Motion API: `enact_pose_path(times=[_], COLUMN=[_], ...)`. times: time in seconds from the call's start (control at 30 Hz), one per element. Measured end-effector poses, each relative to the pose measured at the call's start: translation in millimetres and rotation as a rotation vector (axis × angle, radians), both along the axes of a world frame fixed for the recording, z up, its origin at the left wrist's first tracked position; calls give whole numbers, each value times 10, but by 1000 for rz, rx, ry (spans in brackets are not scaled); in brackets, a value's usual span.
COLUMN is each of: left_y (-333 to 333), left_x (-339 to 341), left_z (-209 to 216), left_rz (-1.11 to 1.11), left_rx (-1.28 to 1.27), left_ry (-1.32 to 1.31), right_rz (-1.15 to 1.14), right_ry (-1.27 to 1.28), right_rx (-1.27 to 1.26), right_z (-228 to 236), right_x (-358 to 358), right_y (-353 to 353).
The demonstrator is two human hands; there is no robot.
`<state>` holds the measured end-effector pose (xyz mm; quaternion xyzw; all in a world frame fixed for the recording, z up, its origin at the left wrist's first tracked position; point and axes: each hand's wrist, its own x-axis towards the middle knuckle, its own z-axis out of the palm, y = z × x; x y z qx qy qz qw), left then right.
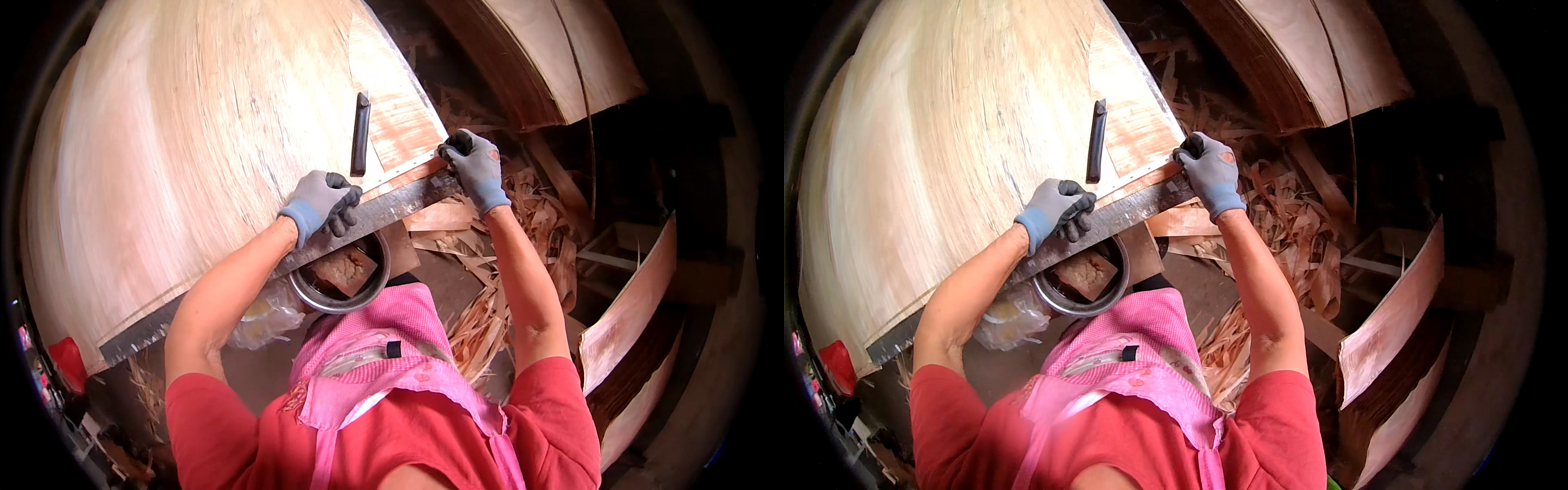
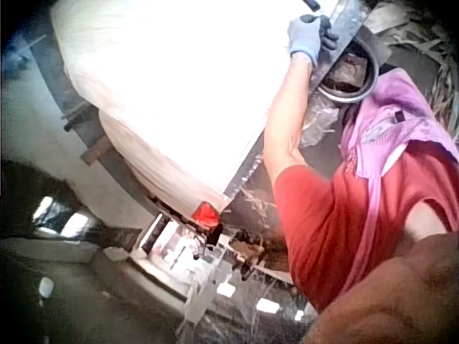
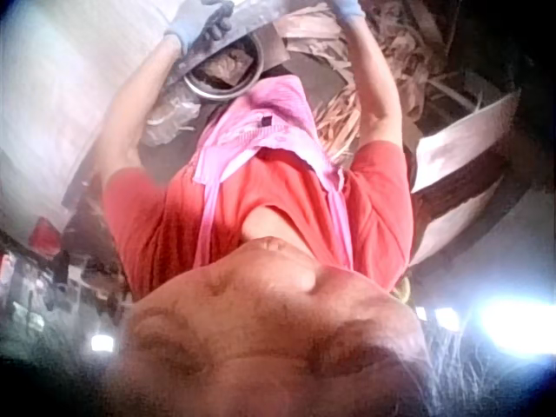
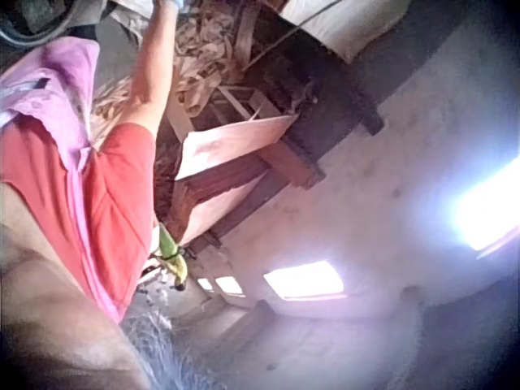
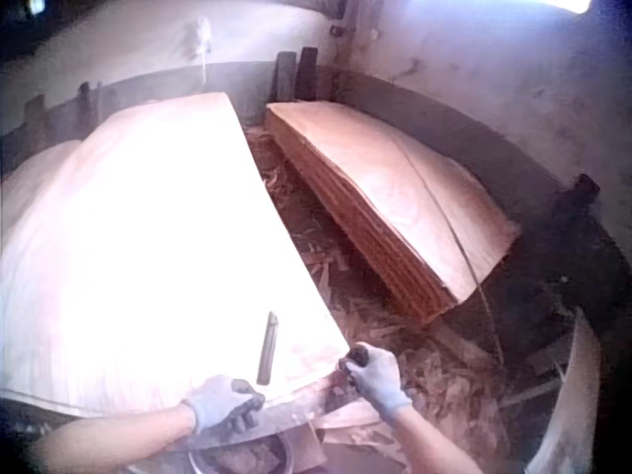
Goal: The person applies pieces of tape to a large curved wooden sheet by hand and using a utility knife to cut the tape from a roll.
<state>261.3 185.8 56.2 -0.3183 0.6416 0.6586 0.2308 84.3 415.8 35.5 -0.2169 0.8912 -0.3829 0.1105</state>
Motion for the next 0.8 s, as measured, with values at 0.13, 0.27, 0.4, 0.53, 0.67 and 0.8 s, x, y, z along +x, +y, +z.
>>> enact_pose_path(times=[0.13, 0.27, 0.4, 0.53, 0.67, 0.8], left_y=[9, 24, 15, -24, 160, 554], left_x=[-6, -27, -17, 33, 133, 215], left_z=[-27, 83, 61, 28, -175, 98], left_rz=[70, 42, 51, 48, -94, -191], left_rx=[-7, -27, -26, -13, -465, -585], left_ry=[-3, -56, -53, -40, 285, 455], right_rz=[-1, -153, -156, 156, 189, 170], right_ry=[-1, -103, 343, 406, 620, 585], right_rx=[108, -110, -242, 167, 292, 179], right_z=[-27, -294, -225, 133, -372, -320], right_x=[12, -80, -69, 439, 574, 539], right_y=[-23, 206, 174, -694, -956, -939])
